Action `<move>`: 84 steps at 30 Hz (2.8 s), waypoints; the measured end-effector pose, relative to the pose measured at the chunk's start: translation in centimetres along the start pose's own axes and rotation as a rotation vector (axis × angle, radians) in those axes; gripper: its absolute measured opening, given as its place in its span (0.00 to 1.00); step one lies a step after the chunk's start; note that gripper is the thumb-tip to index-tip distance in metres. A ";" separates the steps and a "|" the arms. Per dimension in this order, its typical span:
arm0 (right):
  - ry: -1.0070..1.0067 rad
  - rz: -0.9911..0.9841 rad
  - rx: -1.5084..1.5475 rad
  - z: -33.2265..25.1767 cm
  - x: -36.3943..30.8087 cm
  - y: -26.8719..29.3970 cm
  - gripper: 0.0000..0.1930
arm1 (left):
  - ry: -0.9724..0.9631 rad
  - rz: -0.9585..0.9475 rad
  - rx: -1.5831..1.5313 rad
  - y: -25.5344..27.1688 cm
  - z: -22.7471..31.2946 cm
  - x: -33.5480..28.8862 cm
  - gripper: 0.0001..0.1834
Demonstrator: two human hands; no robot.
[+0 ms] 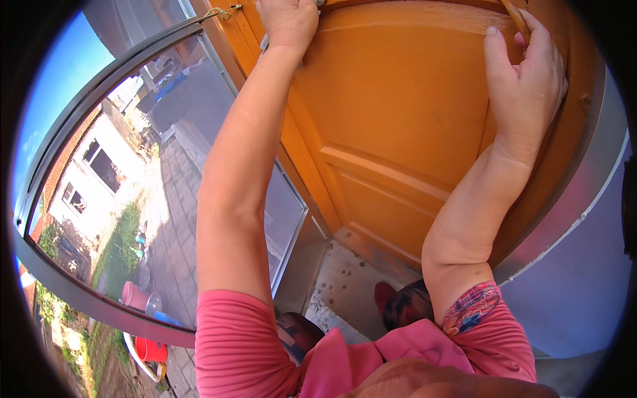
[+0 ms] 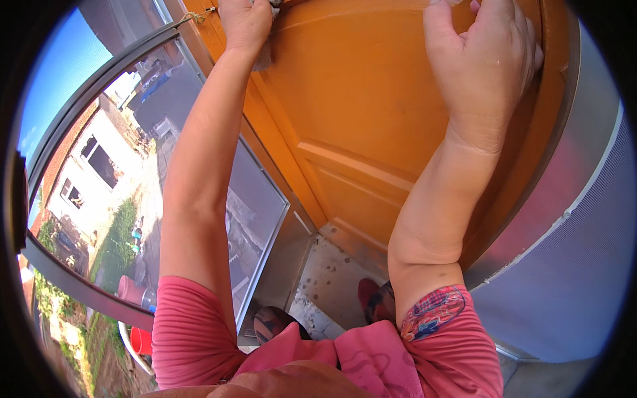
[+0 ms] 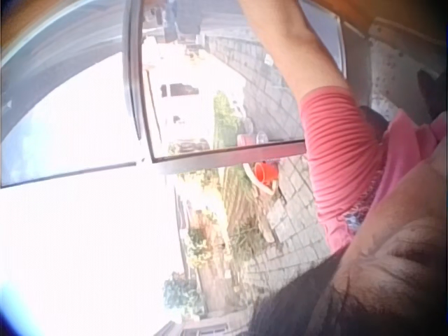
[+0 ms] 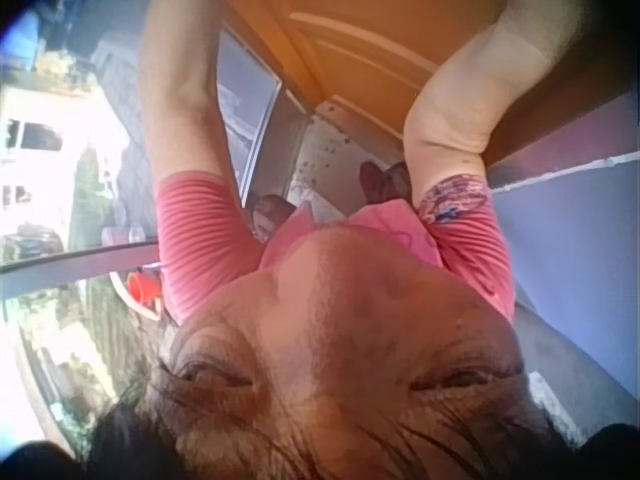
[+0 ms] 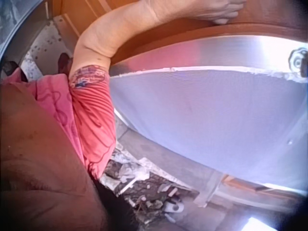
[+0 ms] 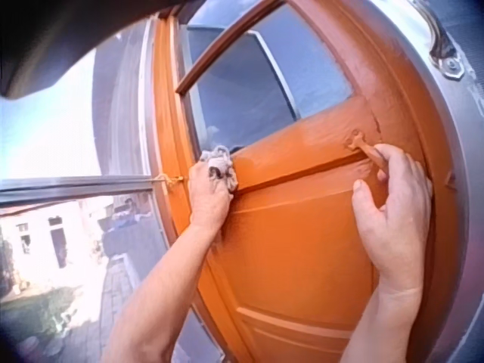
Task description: The person wipes the metal frame and glass of a screen door and the surface of an adjacent wooden door using a cloth.
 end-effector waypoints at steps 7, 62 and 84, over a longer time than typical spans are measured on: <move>0.023 0.031 0.021 0.2 0.1 -0.2 0.24 | -0.564 0.197 0.310 -1.0 2.1 -0.6 0.25; 0.130 0.141 -0.009 -3.1 0.0 1.4 0.20 | -0.109 0.081 0.354 0.3 -3.2 -11.4 0.20; -0.227 0.380 0.424 -0.6 -2.7 4.4 0.20 | -0.445 -0.109 -0.016 -5.2 15.7 -7.5 0.32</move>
Point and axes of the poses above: each hand's wrist, its own x-axis towards the middle knuckle, its own y-axis out of the back of the hand, z = x × y, the point moved 7 cm from there along x, towards the middle knuckle, and after that the axes turned 1 degree about z, right-handed, at the moved point
